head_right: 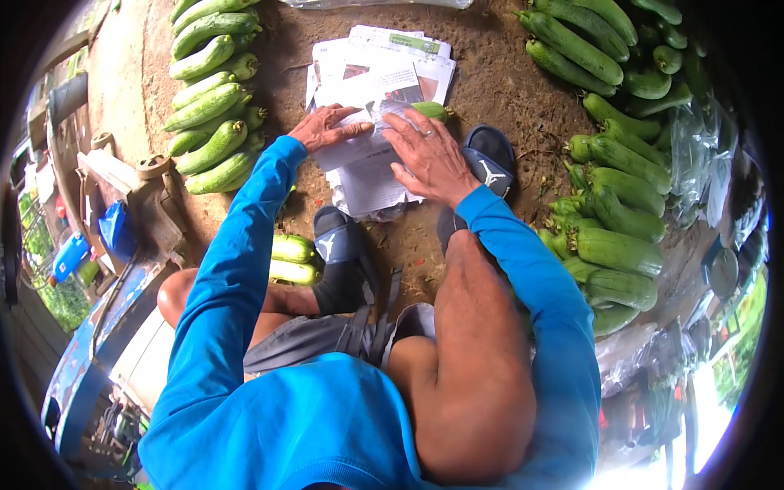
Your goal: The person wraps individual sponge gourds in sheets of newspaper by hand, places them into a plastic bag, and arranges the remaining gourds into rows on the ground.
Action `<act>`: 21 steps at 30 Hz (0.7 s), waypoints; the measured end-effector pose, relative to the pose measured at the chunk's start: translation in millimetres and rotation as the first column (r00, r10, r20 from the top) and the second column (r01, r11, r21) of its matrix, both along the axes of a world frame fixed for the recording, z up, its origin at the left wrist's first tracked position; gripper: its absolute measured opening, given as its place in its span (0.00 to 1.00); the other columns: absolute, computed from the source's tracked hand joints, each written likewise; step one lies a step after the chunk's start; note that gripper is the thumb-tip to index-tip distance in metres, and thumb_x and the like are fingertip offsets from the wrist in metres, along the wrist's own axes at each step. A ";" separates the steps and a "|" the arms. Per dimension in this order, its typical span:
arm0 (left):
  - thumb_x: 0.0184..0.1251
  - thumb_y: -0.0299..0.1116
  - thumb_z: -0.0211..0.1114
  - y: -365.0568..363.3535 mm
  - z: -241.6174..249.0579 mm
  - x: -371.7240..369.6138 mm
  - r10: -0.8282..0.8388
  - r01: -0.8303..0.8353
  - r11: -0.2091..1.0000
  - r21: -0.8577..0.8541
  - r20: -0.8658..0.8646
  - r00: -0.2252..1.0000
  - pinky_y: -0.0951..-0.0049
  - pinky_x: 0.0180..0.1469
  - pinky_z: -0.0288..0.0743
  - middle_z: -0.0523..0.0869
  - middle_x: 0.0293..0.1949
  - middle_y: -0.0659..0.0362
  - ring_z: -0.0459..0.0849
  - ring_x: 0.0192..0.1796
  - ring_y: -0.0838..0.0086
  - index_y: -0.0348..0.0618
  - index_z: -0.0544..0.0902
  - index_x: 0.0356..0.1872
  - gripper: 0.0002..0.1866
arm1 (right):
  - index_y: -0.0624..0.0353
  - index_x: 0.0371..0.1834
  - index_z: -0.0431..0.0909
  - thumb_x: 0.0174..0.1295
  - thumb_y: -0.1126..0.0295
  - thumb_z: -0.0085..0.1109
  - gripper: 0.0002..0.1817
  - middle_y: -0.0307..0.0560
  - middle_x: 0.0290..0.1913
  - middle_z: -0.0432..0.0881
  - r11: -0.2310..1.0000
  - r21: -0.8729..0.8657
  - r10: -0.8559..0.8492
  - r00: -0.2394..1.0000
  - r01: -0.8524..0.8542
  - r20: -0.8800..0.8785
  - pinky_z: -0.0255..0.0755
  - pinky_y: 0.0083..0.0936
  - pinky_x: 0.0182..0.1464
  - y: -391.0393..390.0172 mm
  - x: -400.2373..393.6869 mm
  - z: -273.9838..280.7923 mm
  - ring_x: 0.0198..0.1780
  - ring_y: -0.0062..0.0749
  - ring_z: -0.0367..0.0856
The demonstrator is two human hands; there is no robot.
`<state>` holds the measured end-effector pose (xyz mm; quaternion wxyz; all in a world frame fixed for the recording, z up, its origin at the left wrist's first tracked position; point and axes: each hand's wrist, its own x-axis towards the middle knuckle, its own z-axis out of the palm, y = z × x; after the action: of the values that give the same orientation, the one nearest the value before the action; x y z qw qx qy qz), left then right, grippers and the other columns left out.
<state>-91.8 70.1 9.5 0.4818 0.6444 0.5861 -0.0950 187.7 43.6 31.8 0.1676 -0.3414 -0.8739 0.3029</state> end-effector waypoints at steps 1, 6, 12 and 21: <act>0.64 0.79 0.52 2.0 0.6 -1.3 -0.059 0.062 0.996 0.060 -0.052 0.997 0.51 0.69 0.71 0.82 0.63 0.47 0.78 0.66 0.48 0.54 0.81 0.69 0.46 | 0.53 0.68 0.73 0.60 0.61 0.67 0.31 0.45 0.74 0.69 0.997 0.072 0.014 0.998 -0.018 0.062 0.64 0.44 0.72 2.5 -1.5 -12.7 0.73 0.46 0.65; 0.66 0.46 0.65 0.4 21.2 -15.1 0.057 0.129 0.744 0.655 -0.255 0.965 0.54 0.56 0.71 0.81 0.54 0.50 0.78 0.55 0.55 0.54 0.81 0.62 0.24 | 0.54 0.75 0.63 0.61 0.61 0.66 0.38 0.48 0.76 0.66 0.973 0.216 0.018 0.963 -0.079 0.270 0.58 0.45 0.75 38.4 -20.8 -40.4 0.73 0.46 0.65; 0.57 0.42 0.70 -24.0 44.6 38.4 -0.031 0.149 0.712 0.686 -0.181 0.983 0.51 0.63 0.69 0.76 0.61 0.50 0.75 0.62 0.52 0.48 0.74 0.68 0.35 | 0.59 0.74 0.66 0.56 0.55 0.70 0.43 0.49 0.66 0.75 0.979 0.112 0.122 0.928 -0.171 0.352 0.66 0.45 0.66 77.8 -44.9 -56.2 0.61 0.47 0.75; 0.43 0.46 0.76 6.1 4.3 34.7 -0.016 0.205 0.801 0.563 -0.321 0.947 0.50 0.61 0.66 0.74 0.59 0.51 0.73 0.63 0.53 0.50 0.67 0.72 0.49 | 0.62 0.57 0.78 0.40 0.42 0.76 0.44 0.56 0.51 0.84 0.977 -0.205 0.144 0.893 -0.059 0.426 0.76 0.47 0.55 116.1 -67.4 -46.9 0.54 0.51 0.85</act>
<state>-57.1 76.3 13.8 0.1567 0.7731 0.6137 -0.0334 120.2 159.7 -15.1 -0.0824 -0.3688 -0.8735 0.3071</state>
